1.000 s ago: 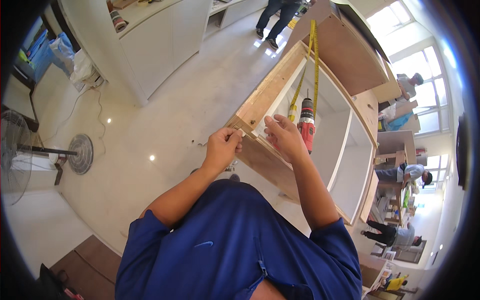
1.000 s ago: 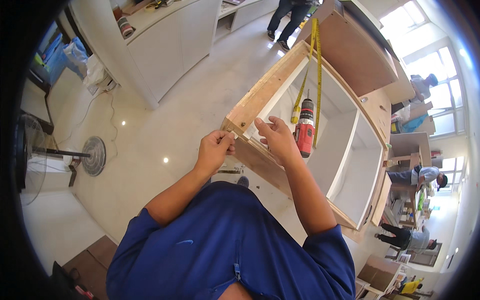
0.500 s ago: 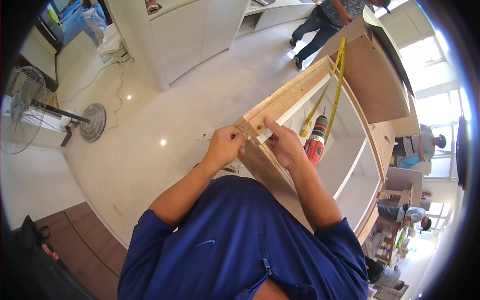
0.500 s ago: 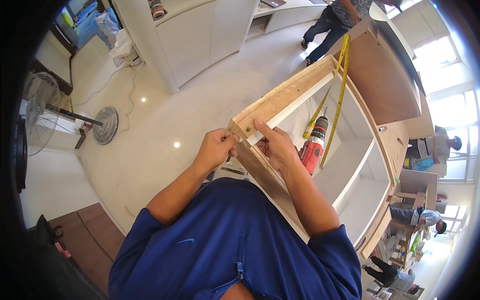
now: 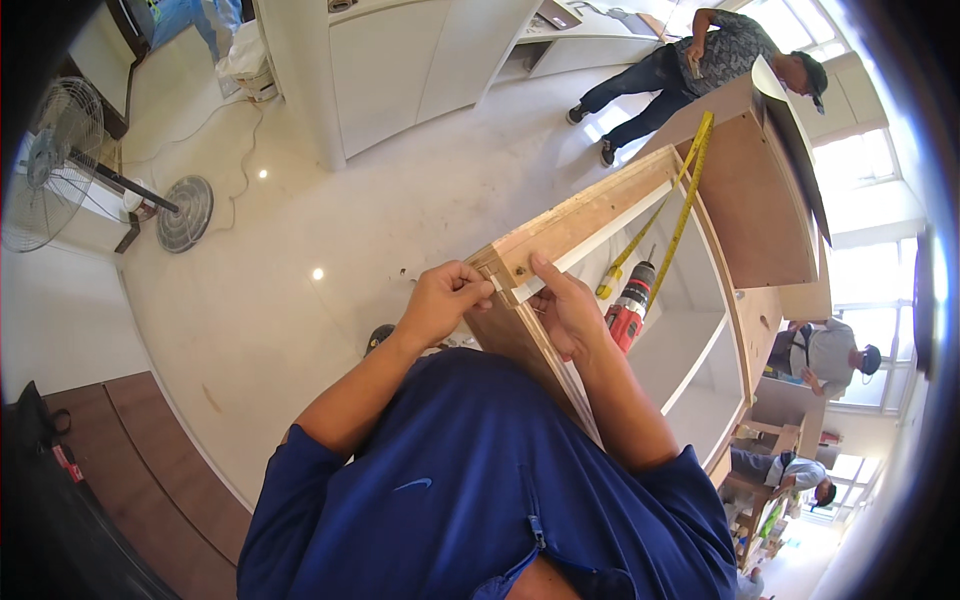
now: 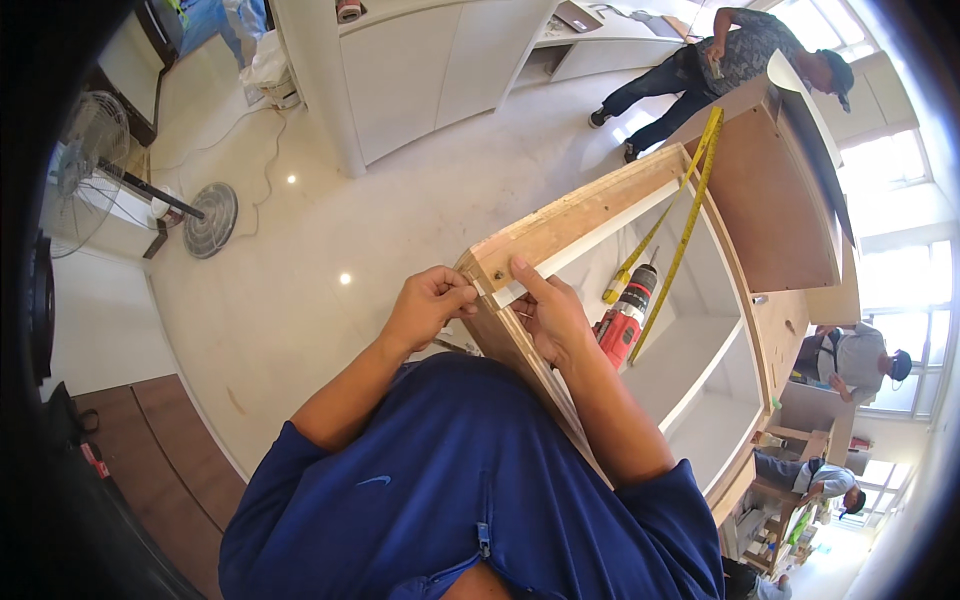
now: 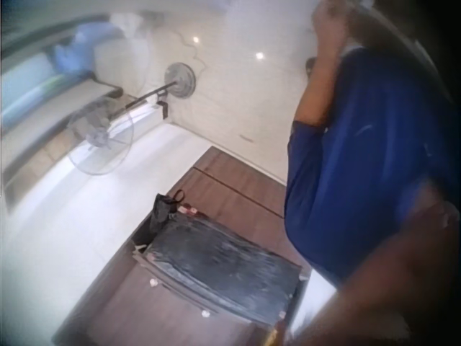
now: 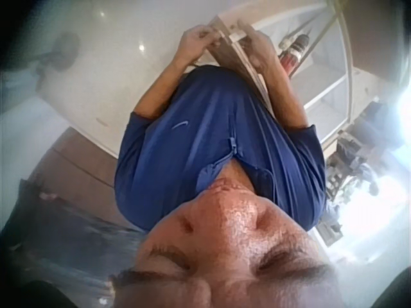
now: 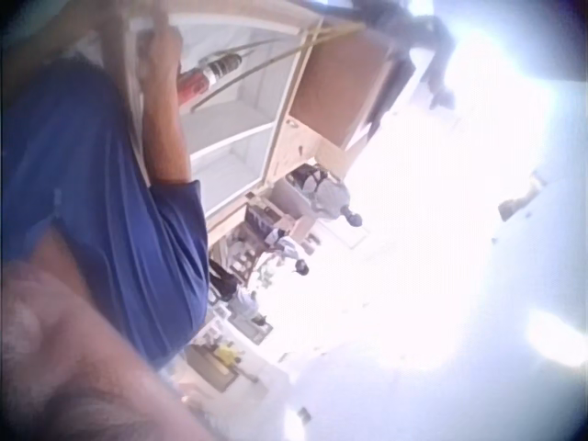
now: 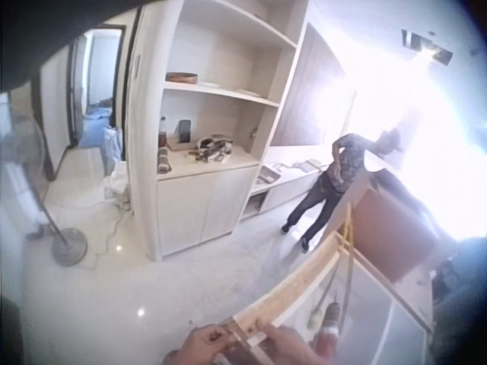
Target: Assembling a wooden cabinet by measuring, aligning components, and using a drill to secure wood panels.
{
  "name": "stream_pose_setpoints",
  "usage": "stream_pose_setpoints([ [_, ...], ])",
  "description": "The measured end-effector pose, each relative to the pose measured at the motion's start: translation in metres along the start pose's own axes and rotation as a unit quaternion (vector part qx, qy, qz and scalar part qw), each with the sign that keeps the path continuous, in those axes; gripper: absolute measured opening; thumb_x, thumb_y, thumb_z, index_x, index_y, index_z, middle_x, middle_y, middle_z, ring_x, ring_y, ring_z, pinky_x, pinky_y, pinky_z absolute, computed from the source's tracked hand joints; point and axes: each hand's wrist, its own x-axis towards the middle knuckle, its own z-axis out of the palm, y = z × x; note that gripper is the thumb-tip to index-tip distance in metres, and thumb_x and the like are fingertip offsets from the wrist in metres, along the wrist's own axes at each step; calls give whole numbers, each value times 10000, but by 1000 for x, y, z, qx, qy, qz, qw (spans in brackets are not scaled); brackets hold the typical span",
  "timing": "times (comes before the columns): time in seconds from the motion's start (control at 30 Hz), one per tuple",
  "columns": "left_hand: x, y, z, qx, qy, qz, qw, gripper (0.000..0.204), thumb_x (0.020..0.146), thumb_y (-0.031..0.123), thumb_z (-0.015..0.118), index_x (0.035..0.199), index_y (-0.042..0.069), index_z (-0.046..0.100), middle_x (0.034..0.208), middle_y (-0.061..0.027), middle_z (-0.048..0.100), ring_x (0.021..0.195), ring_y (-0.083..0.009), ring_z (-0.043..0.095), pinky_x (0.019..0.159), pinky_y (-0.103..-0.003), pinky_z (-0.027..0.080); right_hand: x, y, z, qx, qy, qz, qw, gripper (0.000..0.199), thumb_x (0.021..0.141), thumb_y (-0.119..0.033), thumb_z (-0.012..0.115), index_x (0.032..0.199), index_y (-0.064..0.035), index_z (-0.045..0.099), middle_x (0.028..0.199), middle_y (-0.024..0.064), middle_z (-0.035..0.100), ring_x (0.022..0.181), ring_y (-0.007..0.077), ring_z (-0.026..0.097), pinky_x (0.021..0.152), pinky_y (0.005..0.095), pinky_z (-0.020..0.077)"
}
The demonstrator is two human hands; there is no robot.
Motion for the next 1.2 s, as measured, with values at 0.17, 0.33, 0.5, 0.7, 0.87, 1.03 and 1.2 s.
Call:
stream_pose_setpoints([
  [0.17, 5, -6, -3, -13, -8, 0, 1000, 131, 937, 82, 744, 931, -23, 667, 819, -84, 714, 747, -130, 685, 697, -254, 538, -3, -1, 10, 72, -33, -37, 996, 532, 999, -288, 692, 1356, 69, 523, 1215, 171, 663, 1066, 264, 666, 950, 396, 545],
  [0.33, 4, -2, 2, 11, -8, 4, 1000, 128, 932, 78, 747, 927, -21, 667, 824, -91, 724, 743, -133, 682, 720, -265, 538, 0, 1, 5, 102, -55, -14, 993, 502, 1013, -256, 665, 1372, 61, 513, 1256, 177, 657, 1126, 260, 660, 988, 404, 536],
  [0.5, 3, -1, 3, 47, 6, 16, 999, 123, 928, 76, 748, 919, -15, 665, 812, -91, 729, 745, -126, 680, 719, -263, 524, 1, -2, 5, 93, -69, -12, 993, 501, 1020, -249, 655, 1373, 73, 504, 1261, 179, 655, 1134, 260, 657, 993, 403, 533],
  [0.7, 3, 2, 5, 67, 3, 17, 998, 118, 925, 72, 746, 908, -14, 667, 812, -87, 732, 736, -125, 680, 718, -263, 522, 1, 0, 2, 92, -73, -9, 993, 521, 1017, -263, 663, 1376, 77, 498, 1261, 179, 654, 1137, 262, 654, 991, 407, 530],
  [0.87, 6, 3, 3, 73, 1, 16, 997, 132, 924, 70, 750, 909, -24, 659, 800, -95, 723, 721, -137, 689, 707, -268, 545, 2, 1, 1, 85, -73, 3, 994, 529, 1015, -263, 667, 1389, 68, 493, 1268, 177, 651, 1136, 259, 650, 991, 397, 525],
  [1.03, 18, 10, -14, 238, -12, -1, 971, 211, 864, 85, 813, 946, -18, 648, 882, -98, 724, 823, -140, 699, 733, -287, 568, 2, 1, -1, 82, -89, -11, 993, 552, 1007, -271, 683, 1403, 61, 487, 1316, 170, 622, 1148, 246, 642, 973, 393, 535],
  [1.2, 39, 29, -24, 389, -68, 264, 880, 691, 795, 145, 878, 1392, 67, 539, 1405, -149, 569, 1276, -273, 590, 1064, -412, 499, 4, 5, -7, 63, -52, 3, 997, 680, 973, -331, 732, 1434, 72, 437, 1291, 181, 611, 1148, 255, 624, 961, 379, 534],
])
